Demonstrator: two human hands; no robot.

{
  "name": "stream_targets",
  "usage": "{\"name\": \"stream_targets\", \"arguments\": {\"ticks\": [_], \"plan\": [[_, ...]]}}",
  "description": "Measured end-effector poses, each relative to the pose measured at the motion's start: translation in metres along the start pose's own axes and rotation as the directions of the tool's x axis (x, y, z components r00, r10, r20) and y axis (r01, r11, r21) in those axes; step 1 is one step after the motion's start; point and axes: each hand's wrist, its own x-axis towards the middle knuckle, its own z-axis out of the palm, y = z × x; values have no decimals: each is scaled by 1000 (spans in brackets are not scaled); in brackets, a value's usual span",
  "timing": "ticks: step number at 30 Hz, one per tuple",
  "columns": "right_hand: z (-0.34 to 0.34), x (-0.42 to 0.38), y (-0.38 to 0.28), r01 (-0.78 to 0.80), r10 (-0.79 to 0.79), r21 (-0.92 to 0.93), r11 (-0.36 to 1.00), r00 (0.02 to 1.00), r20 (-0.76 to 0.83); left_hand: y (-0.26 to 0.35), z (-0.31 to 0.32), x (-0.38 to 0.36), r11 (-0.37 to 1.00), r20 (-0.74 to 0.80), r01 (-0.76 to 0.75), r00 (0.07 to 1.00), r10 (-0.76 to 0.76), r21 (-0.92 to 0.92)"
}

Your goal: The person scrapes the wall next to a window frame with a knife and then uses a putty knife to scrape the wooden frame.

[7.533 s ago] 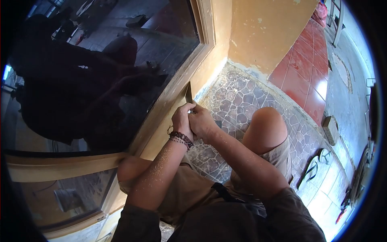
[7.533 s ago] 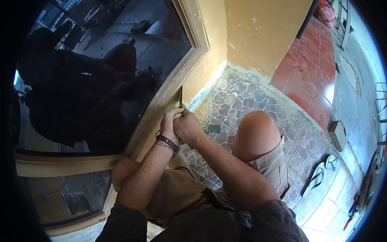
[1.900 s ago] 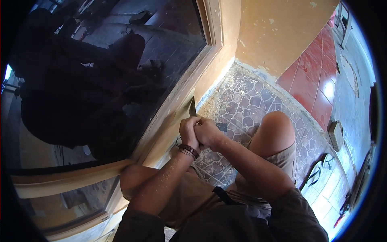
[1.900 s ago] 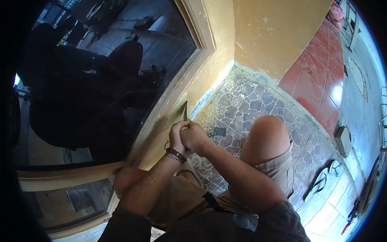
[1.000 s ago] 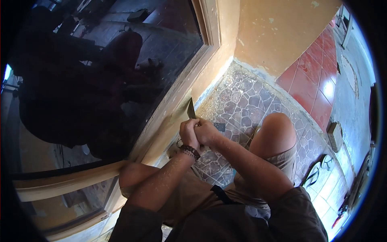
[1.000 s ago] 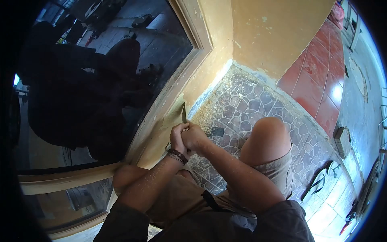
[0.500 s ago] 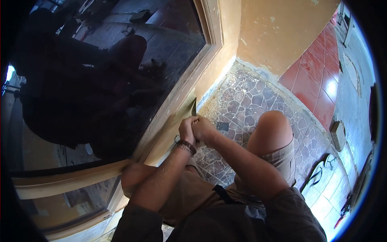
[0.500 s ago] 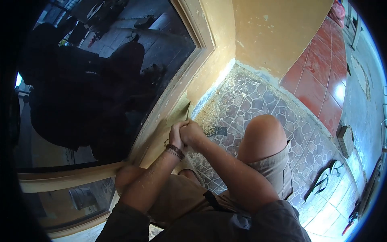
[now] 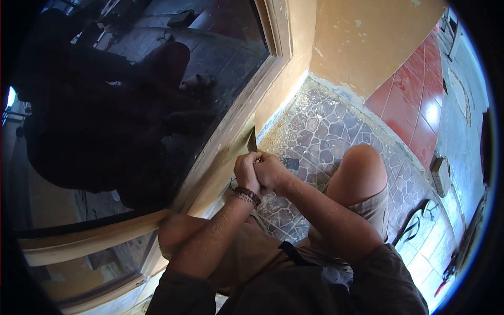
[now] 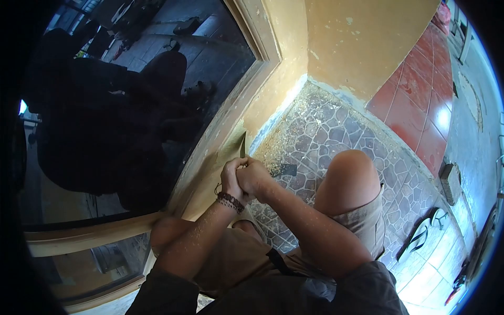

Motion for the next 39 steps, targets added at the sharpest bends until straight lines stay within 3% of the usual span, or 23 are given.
{"name": "stream_targets", "arguments": {"ticks": [2, 5, 9, 11, 15, 16, 19, 22, 25, 26, 29, 30, 33, 34, 37, 39], "plan": [[4, -2, -1, 32, -32, -38, 999, 999, -21, 1, 0, 2, 999, -31, -37, 999, 37, 0], [-3, 25, 10, -9, 10, -47, 999, 1000, 12, 17, 5, 5, 981, 15, 195, 981, -195, 16], [1, 9, 6, 58, -59, -28, 998, 998, -37, -7, -7, 19, 959, 119, -192, 978, 170, 207], [4, -3, -5, 27, -30, -66, 997, 998, -48, -18, -11, 26, 974, 92, -174, 983, 162, 144], [-3, 28, 9, 18, -18, -25, 1000, 1000, 12, -3, -1, 24, 992, -5, 34, 999, -34, 124], [-6, 30, 9, 21, -21, -26, 999, 1000, 7, 5, 4, 16, 980, -33, -56, 997, 64, 193], [-11, 22, 10, 17, -18, -33, 999, 1000, -12, -4, 6, 13, 989, -12, 122, 992, -123, -80], [-8, 20, 14, 39, -41, -82, 996, 999, -19, 17, 15, -14, 997, -41, -31, 999, 34, 64], [-19, 39, 16, -37, 38, -50, 998, 999, 21, 4, 23, 8, 994, -110, 88, 991, -82, 56], [-22, 46, 24, -37, 39, -108, 993, 999, 11, -3, 17, 15, 986, -56, 160, 986, -158, 41], [-16, 15, 9, 67, -67, -99, 993, 998, 9, 1, 15, -2, 993, -21, 106, 994, -108, -58], [-15, 3, -9, -31, 37, -149, 988, 999, 39, 21, 25, -22, 999, -85, -4, 996, 7, 39], [-20, 19, 0, -91, 98, -99, 991, 994, 59, 7, 23, -2, 999, -105, 11, 994, -6, 46], [-21, 24, 6, -72, 77, -81, 994, 996, 55, 9, 23, 0, 991, -66, 21, 998, -12, 133], [-21, 25, 10, -13, 14, -41, 999, 999, 45, 16, 28, -12, 998, -78, 59, 995, -59, -1], [-16, 10, 5, 21, -18, -44, 999, 999, 50, 18, 26, -22, 1000, -84, 7, 996, -5, 26]]}}
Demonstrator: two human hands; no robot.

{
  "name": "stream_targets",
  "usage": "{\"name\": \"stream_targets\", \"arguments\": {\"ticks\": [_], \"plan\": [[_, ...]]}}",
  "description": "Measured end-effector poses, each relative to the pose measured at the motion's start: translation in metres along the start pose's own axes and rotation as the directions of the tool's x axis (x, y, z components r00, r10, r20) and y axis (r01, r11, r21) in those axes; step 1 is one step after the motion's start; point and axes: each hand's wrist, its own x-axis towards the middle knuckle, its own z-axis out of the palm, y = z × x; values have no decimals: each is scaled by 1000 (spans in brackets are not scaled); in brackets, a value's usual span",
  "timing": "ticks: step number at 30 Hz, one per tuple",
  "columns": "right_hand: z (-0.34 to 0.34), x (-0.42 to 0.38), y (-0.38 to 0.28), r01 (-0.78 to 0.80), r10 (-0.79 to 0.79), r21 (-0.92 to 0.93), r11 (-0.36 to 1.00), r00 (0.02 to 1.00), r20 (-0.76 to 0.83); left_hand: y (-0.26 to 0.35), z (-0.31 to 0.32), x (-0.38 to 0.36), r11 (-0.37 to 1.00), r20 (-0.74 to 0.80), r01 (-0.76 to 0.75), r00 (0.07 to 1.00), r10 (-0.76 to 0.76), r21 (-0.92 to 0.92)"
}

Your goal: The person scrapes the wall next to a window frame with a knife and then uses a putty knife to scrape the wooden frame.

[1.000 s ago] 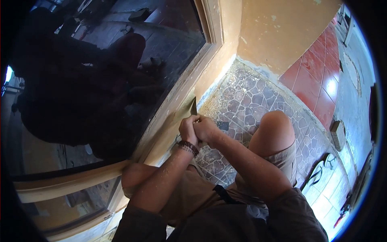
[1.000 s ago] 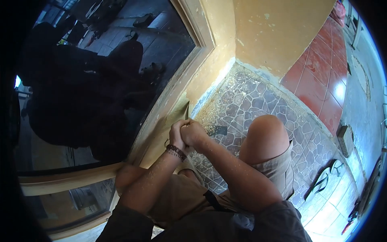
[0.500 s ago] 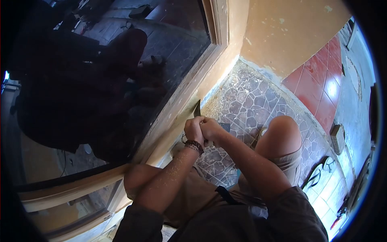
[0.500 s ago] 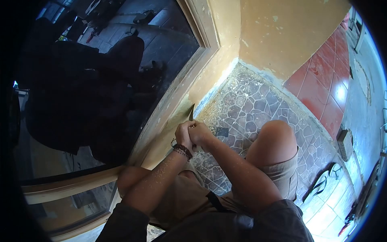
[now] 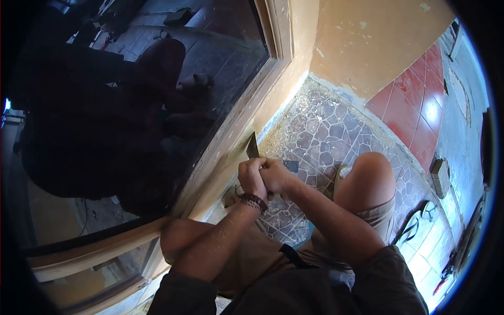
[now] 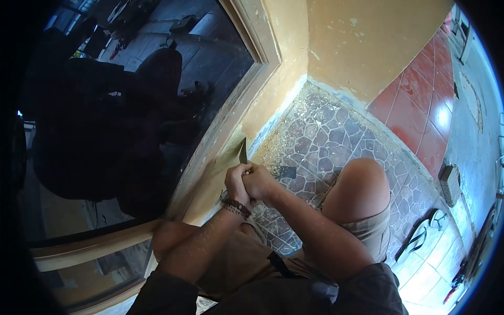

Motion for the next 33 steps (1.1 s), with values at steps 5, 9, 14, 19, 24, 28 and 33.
{"name": "stream_targets", "arguments": {"ticks": [5, 9, 14, 19, 24, 28, 33], "plan": [[-4, 12, 3, -88, 89, -10, 996, 996, 22, -22, -7, 28, 997, 6, 70, 998, -70, 38], [-1, 13, 13, 11, -11, -11, 1000, 1000, -20, -15, -5, 21, 992, 15, 123, 992, -122, -22], [3, 20, 12, -28, 28, 15, 1000, 999, -45, -13, -6, 22, 999, 2, 42, 999, -41, -13], [3, 27, 7, -42, 42, -6, 999, 997, -66, -16, -8, 45, 991, 26, 128, 991, -129, 35], [4, 28, 16, 20, -20, -4, 1000, 998, -62, -13, -7, 29, 999, 6, -16, 1000, 16, 30], [-9, 39, 12, -46, 45, -20, 999, 998, -48, -18, 2, 43, 995, 27, 43, 999, -46, 89], [-13, 32, 19, 66, -66, 4, 998, 995, -79, -17, 11, 24, 999, -46, -36, 998, 36, 5]]}}
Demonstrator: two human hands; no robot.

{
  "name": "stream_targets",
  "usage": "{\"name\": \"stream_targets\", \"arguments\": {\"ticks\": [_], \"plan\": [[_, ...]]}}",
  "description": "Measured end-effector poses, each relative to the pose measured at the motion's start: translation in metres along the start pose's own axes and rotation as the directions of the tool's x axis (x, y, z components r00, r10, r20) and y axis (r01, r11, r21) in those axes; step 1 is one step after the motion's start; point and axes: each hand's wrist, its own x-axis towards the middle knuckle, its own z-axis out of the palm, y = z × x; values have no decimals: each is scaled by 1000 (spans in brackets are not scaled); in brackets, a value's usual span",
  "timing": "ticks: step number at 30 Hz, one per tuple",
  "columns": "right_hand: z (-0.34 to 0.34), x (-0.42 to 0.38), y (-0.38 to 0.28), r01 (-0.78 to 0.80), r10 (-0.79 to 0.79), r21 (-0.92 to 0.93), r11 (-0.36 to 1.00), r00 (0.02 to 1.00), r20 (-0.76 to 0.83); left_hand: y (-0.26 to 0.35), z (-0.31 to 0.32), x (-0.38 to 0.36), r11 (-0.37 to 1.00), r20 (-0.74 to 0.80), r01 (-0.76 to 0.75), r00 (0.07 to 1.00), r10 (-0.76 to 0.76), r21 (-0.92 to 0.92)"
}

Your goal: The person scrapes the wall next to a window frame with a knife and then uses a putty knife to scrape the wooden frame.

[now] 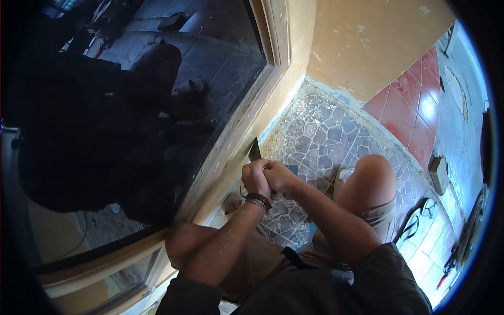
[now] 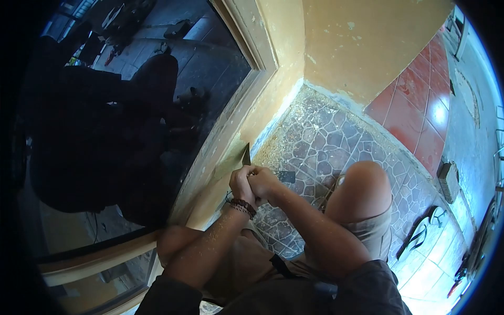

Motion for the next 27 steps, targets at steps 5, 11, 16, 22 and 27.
{"name": "stream_targets", "arguments": {"ticks": [5, 11, 16, 22, 27], "plan": [[-13, 12, -9, -170, 174, -52, 984, 982, 80, -12, 11, 16, 989, -34, 146, 989, -147, -23], [-7, 3, -3, -101, 102, -14, 995, 994, 50, -12, 3, 7, 993, 61, 88, 995, -83, -76], [-13, 22, 5, -172, 170, 9, 985, 981, 90, -28, -1, 32, 990, 96, 142, 986, -139, -27], [-15, -3, -3, -127, 124, 22, 992, 987, 100, -27, 2, 9, 996, 36, 78, 996, -77, -52], [-32, 1, -2, -217, 221, -45, 975, 967, 125, -34, 15, 4, 994, -24, 109, 994, -108, 23]]}}
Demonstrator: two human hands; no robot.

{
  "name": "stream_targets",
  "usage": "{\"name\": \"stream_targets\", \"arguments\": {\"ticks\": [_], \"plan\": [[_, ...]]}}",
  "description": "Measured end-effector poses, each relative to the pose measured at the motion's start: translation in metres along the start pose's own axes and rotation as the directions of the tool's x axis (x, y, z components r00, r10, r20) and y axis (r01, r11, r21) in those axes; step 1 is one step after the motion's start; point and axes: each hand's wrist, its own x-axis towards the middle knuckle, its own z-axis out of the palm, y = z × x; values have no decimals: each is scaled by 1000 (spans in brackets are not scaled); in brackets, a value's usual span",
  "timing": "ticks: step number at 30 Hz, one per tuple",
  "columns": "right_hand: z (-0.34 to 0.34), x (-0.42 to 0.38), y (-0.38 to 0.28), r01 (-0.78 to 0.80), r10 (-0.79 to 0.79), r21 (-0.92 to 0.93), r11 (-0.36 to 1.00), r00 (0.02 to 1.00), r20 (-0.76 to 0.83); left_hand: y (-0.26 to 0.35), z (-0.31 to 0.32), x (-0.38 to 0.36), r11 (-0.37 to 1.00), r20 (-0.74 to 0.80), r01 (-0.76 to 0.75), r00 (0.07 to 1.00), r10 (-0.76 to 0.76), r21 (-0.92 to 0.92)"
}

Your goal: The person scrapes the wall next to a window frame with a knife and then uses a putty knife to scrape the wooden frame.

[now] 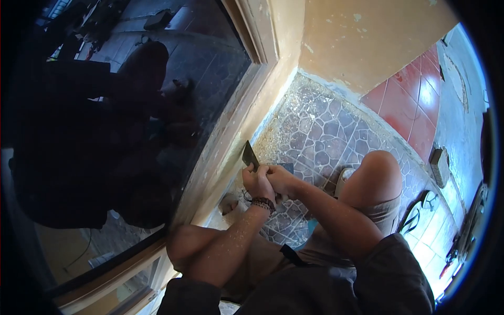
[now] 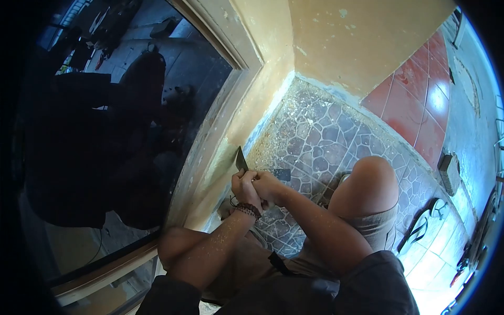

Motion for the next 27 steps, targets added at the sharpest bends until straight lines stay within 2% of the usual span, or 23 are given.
{"name": "stream_targets", "arguments": {"ticks": [1, 4, 7, 10, 13, 16, 17, 19, 22, 27], "plan": [[-2, -8, -5, -21, 21, -25, 999, 1000, -4, -1, 3, -2, 999, 3, 37, 999, -37, -5], [9, -13, -17, 21, -23, -13, 1000, 995, -97, 15, 1, -5, 995, 85, -2, 996, 11, -98], [20, -4, -4, 68, -51, 125, 990, 989, -138, 8, -14, 14, 991, 122, 111, 987, -101, -71], [23, 12, -1, -110, 124, 206, 972, 991, -54, 26, -21, 7, 977, 199, 193, 958, -207, 88], [35, 41, 23, -65, 126, 329, 942, 978, -168, 0, -31, 39, 972, 144, 141, 975, -170, 190], [41, 67, 47, 66, -7, 140, 988, 924, -381, 4, -32, 35, 950, 143, 232, 954, -264, 208], [38, 69, 53, 31, 13, 112, 993, 931, -366, 6, -32, 33, 954, 160, 224, 953, -258, 200], [35, 35, 22, -34, 49, 49, 998, 940, -337, 20, -27, 16, 962, 197, 205, 951, -239, 178], [32, 32, 26, 65, -17, 172, 983, 964, -267, 35, -25, 2, 950, 234, 159, 946, -224, 269], [31, -7, 20, 139, -115, 61, 988, 947, -301, 39, -27, -15, 951, 350, 19, 927, -132, 307]]}}
